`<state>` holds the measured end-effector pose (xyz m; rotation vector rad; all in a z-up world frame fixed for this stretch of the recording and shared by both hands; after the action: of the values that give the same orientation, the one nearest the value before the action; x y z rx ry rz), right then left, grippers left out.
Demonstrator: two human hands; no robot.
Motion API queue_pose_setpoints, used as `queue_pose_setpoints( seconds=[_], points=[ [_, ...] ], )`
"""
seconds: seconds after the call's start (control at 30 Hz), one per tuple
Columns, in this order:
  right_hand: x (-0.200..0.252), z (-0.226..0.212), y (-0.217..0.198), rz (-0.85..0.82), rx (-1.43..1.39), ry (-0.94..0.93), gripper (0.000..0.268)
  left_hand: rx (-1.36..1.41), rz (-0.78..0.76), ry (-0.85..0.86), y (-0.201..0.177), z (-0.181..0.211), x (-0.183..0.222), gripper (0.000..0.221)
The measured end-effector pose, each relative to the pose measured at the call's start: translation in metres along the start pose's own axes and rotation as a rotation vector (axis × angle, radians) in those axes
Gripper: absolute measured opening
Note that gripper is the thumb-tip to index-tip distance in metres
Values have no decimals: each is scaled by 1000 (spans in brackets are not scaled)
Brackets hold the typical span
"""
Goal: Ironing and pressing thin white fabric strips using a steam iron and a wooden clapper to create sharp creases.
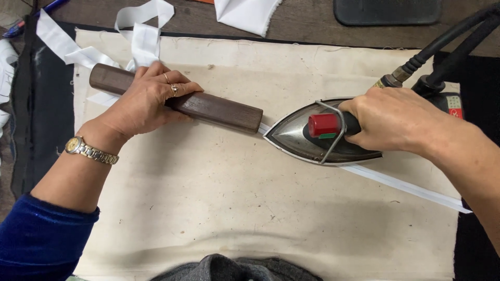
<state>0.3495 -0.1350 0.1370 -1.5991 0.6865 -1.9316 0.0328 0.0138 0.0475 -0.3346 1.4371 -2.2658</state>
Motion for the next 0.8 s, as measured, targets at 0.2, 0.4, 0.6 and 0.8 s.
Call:
queue_pose_setpoints(
  seconds=[0.2, 0.4, 0.6, 0.8],
  points=[
    [0, 12, 10, 27, 22, -31, 14, -4, -4, 28, 6, 7, -6, 64],
    [3, 18, 14, 12, 46, -26, 14, 16, -7, 45, 12, 18, -14, 65],
    [6, 28, 19, -5, 45, -27, 19, 34, -45, 29, 18, 35, -23, 63],
    [11, 40, 26, 2, 63, -30, 23, 0, -43, 65, 27, 49, -31, 66]
  ],
)
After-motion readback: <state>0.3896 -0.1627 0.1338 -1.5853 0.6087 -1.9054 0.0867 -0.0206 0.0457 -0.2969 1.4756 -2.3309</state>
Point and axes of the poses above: each hand's wrist, its own x-axis away from the middle knuckle, its own y-axis out of the palm, z = x × y, the point moved 3 cm from there along -x, towards the middle knuckle, and after that the axes turned 6 degrees about z, right-handed, at the moved point
